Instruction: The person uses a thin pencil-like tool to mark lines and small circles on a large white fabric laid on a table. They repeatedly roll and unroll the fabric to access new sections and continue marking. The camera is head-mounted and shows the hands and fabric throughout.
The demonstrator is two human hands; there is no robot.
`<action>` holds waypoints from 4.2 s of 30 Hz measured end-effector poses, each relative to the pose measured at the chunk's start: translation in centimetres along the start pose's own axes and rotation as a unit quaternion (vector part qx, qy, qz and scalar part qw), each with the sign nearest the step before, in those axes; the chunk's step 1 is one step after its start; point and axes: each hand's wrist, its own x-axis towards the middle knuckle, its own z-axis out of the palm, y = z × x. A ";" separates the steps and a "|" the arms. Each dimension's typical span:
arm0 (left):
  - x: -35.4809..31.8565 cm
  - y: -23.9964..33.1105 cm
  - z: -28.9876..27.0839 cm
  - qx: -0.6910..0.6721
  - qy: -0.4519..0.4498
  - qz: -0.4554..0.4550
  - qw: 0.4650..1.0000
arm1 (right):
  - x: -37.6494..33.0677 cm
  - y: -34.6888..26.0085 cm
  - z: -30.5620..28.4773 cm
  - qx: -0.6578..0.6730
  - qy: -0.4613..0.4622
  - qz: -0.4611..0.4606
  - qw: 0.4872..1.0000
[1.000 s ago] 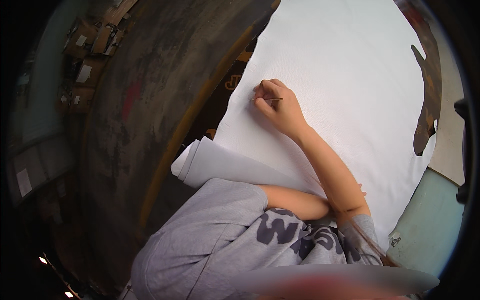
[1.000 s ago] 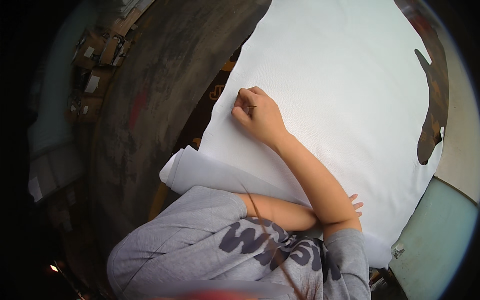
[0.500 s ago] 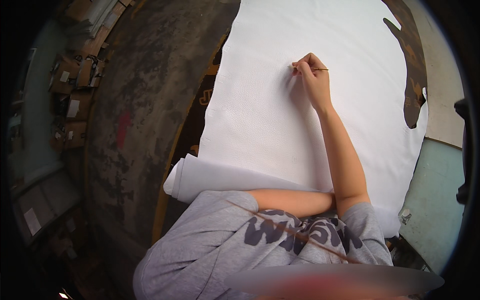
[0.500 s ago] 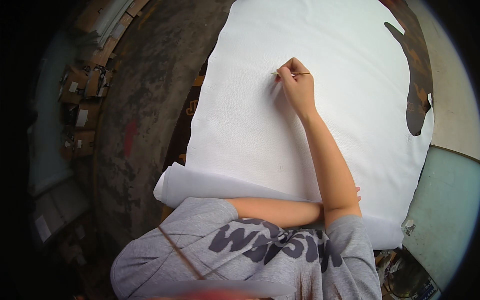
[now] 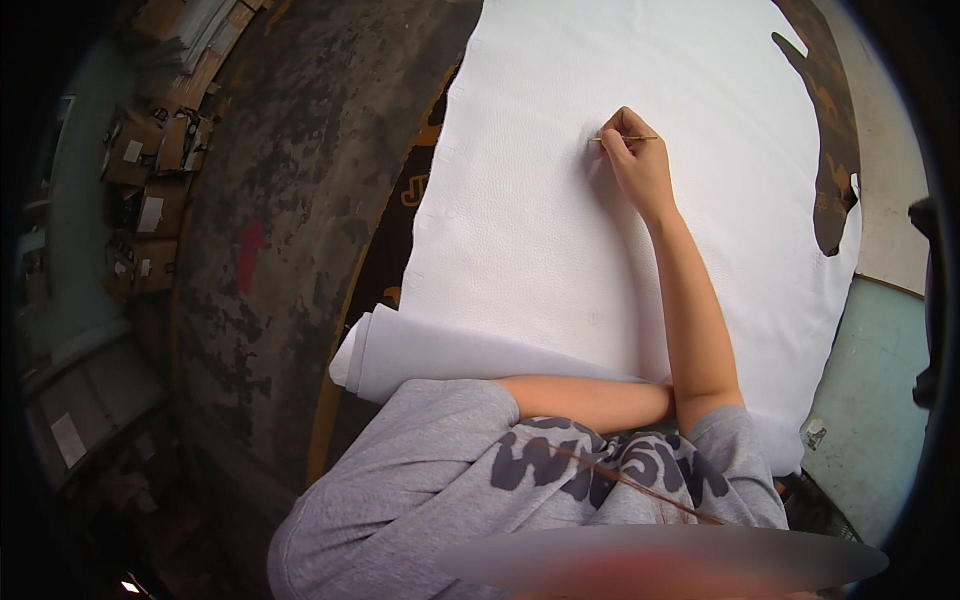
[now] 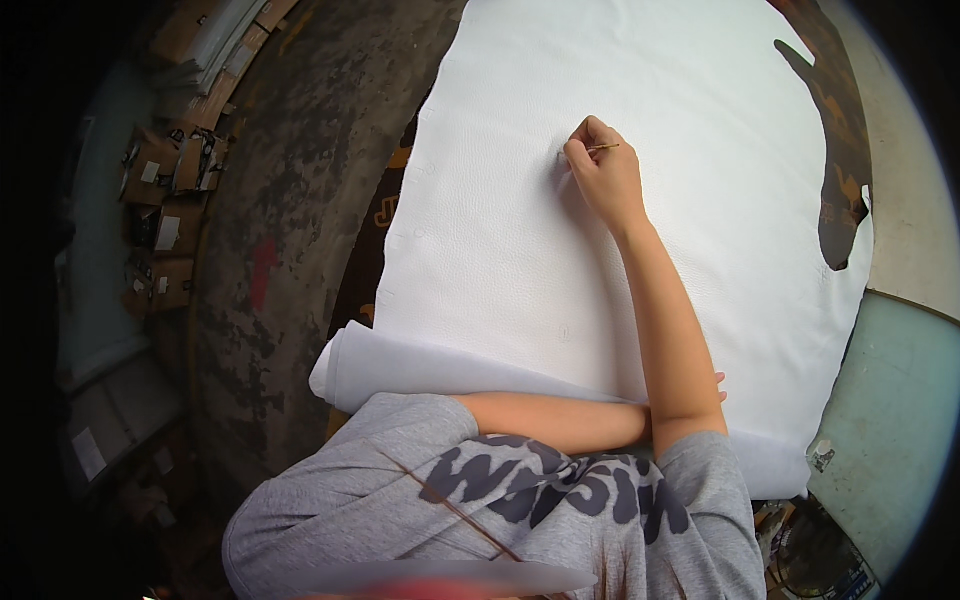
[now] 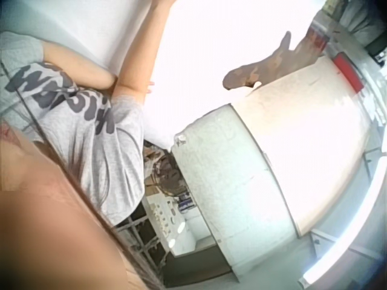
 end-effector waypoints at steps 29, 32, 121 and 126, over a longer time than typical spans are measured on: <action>-0.4 0.1 -0.8 0.412 0.002 0.089 0.907 | 0.0 -1.4 0.0 -0.054 0.057 -0.015 0.997; -0.9 1.5 -1.6 0.519 -0.027 0.109 0.847 | -0.3 -1.4 -1.0 -0.068 0.001 -0.003 0.998; -3.8 11.4 -3.3 0.446 -0.078 0.049 0.890 | -1.0 13.2 -18.5 0.020 0.368 -0.024 0.929; -3.7 10.6 -3.0 0.462 -0.098 0.020 0.881 | -1.2 9.3 -10.8 0.148 0.168 -0.105 0.969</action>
